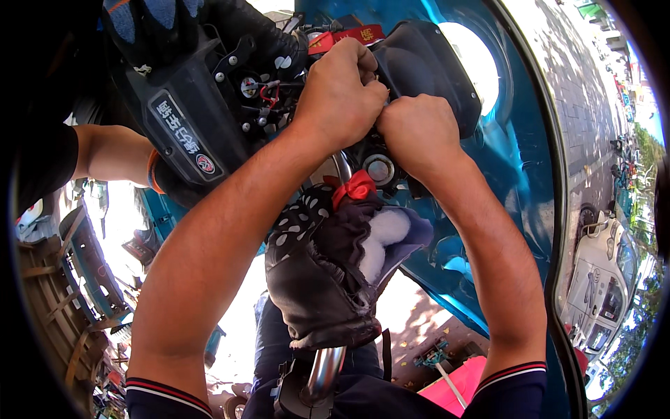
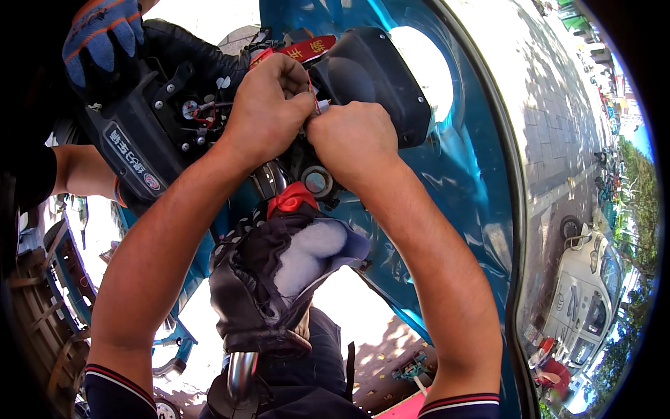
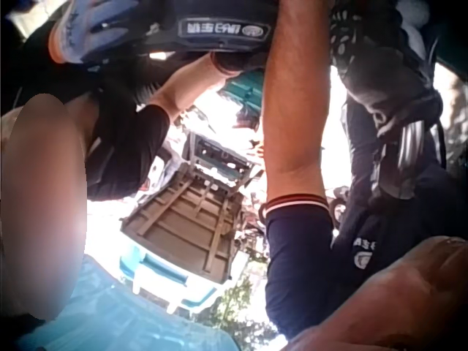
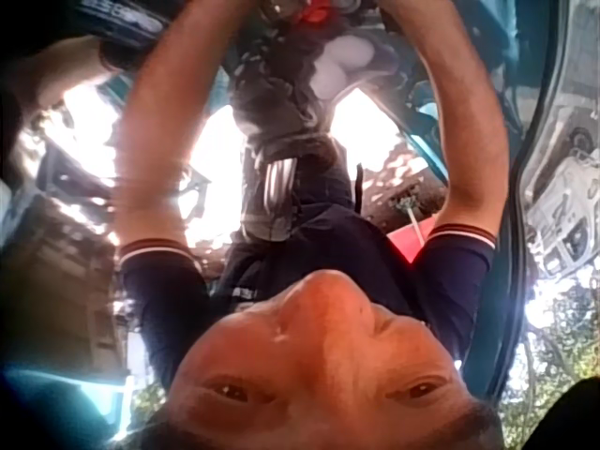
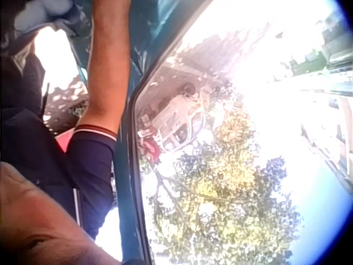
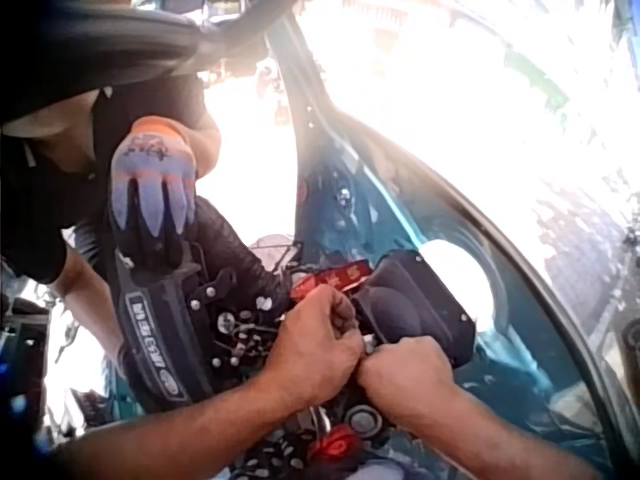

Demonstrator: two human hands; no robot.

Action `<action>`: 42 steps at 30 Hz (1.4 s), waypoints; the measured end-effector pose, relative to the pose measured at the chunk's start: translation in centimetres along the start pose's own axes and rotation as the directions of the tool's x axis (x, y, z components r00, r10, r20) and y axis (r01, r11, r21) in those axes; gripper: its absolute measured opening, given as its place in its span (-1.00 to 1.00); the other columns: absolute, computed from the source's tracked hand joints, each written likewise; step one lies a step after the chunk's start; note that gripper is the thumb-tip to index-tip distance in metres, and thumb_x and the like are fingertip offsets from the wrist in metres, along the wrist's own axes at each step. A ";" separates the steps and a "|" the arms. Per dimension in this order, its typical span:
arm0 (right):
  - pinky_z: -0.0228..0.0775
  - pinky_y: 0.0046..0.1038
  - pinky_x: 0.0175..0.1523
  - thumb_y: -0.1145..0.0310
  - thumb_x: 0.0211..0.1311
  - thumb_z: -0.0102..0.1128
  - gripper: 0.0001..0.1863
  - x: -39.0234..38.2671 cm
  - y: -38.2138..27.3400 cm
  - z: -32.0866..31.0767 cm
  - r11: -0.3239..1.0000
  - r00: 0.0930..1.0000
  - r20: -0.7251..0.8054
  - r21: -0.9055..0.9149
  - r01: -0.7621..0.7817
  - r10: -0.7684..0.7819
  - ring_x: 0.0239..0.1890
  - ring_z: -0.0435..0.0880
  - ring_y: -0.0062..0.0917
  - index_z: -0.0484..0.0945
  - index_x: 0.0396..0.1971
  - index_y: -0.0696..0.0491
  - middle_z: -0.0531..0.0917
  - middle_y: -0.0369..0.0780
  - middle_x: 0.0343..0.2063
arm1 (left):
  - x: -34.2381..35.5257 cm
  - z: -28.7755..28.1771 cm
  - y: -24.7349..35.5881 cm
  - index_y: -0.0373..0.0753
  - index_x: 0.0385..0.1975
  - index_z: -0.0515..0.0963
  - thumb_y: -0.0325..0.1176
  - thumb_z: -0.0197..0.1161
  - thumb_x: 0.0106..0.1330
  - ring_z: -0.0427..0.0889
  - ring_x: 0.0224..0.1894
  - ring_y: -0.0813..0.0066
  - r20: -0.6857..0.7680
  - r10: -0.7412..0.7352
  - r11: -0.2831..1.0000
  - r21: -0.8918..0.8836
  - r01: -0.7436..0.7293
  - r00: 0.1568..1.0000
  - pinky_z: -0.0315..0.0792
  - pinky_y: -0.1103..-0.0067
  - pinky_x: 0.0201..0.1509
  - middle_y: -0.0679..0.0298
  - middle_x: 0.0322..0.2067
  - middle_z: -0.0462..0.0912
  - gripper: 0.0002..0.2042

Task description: The person retrieves a pair of scissors from a car and walks to a blue three-wheeled vehicle. They use the scissors to cut a wire near the handlebar assembly and then proceed to strip the insulation and connect the exposed wires by hand.

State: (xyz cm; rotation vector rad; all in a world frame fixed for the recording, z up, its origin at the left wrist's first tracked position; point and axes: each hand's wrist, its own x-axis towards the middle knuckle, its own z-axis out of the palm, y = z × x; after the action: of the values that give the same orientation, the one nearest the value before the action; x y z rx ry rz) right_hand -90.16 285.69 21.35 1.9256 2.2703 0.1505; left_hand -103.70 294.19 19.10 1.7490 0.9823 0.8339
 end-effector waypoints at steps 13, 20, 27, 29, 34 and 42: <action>0.60 -0.20 -0.33 0.40 -0.03 0.30 -0.91 0.2 0.2 0.3 0.999 1.000 -0.017 0.026 -0.026 0.026 -0.44 0.79 -0.18 0.75 -0.60 -0.02 0.74 -0.13 -0.54 | 0.0 -0.1 0.3 -0.42 -0.19 0.56 -0.44 0.34 0.14 0.75 -0.25 0.16 0.012 -0.001 1.000 0.017 0.000 1.000 0.60 0.35 -0.06 0.05 -0.36 0.72 -0.73; 0.58 -0.17 -0.33 0.38 0.06 0.29 -0.87 0.2 0.3 0.7 0.998 0.999 0.008 0.038 -0.043 0.043 -0.43 0.78 -0.17 0.75 -0.40 0.03 0.75 -0.12 -0.50 | 0.0 -0.1 0.1 -0.43 -0.17 0.56 -0.45 0.33 0.16 0.76 -0.23 0.15 0.016 -0.012 1.000 0.006 0.012 1.000 0.60 0.35 -0.05 0.01 -0.32 0.73 -0.73; 0.54 -0.19 -0.27 0.46 0.27 0.33 -0.84 -2.0 -0.1 0.6 0.903 0.884 -0.429 0.429 0.019 0.186 -0.35 0.74 -0.10 0.63 -0.16 0.05 0.70 -0.11 -0.40 | -0.2 0.0 0.1 -0.44 -0.15 0.56 -0.44 0.32 0.21 0.77 -0.20 0.12 -0.026 -0.001 0.999 -0.042 0.000 1.000 0.60 0.35 -0.03 -0.03 -0.27 0.74 -0.74; 0.55 -0.23 -0.25 0.52 0.29 0.31 -0.86 -2.2 -0.3 0.5 0.860 0.836 -0.486 0.510 0.033 0.256 -0.36 0.73 -0.11 0.62 -0.18 0.08 0.69 -0.10 -0.40 | -0.3 0.1 0.0 -0.44 -0.14 0.55 -0.45 0.31 0.20 0.76 -0.21 0.14 -0.027 0.016 0.998 -0.054 -0.017 1.000 0.60 0.35 -0.03 -0.01 -0.28 0.74 -0.73; 0.58 -0.32 -0.21 0.59 0.32 0.29 -0.86 -2.8 -0.1 0.8 0.707 0.837 -0.373 0.706 -0.024 0.401 -0.34 0.75 -0.17 0.60 -0.15 0.17 0.70 -0.05 -0.36 | -0.3 -0.5 0.1 -0.43 -0.10 0.49 -0.54 0.29 0.19 0.62 -0.26 0.52 0.209 0.034 0.997 -0.072 -0.020 0.977 0.54 0.53 -0.09 0.21 -0.29 0.63 -0.72; 0.61 -0.32 -0.16 0.59 0.27 0.33 -0.81 -2.9 1.1 1.4 0.694 0.880 -0.346 0.720 0.027 0.325 -0.26 0.78 -0.17 0.62 -0.13 0.18 0.72 -0.02 -0.28 | 0.6 -1.4 1.2 -0.42 -0.01 0.45 -0.61 0.29 0.16 0.65 -0.23 0.43 0.497 -0.010 0.985 0.155 -0.077 0.868 0.55 0.47 -0.06 0.13 -0.29 0.64 -0.63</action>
State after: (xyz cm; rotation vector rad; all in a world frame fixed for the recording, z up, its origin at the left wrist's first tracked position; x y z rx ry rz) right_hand -88.40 282.97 20.36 2.7113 2.7277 -0.3746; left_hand -104.28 295.01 20.72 1.9949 0.6872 0.2880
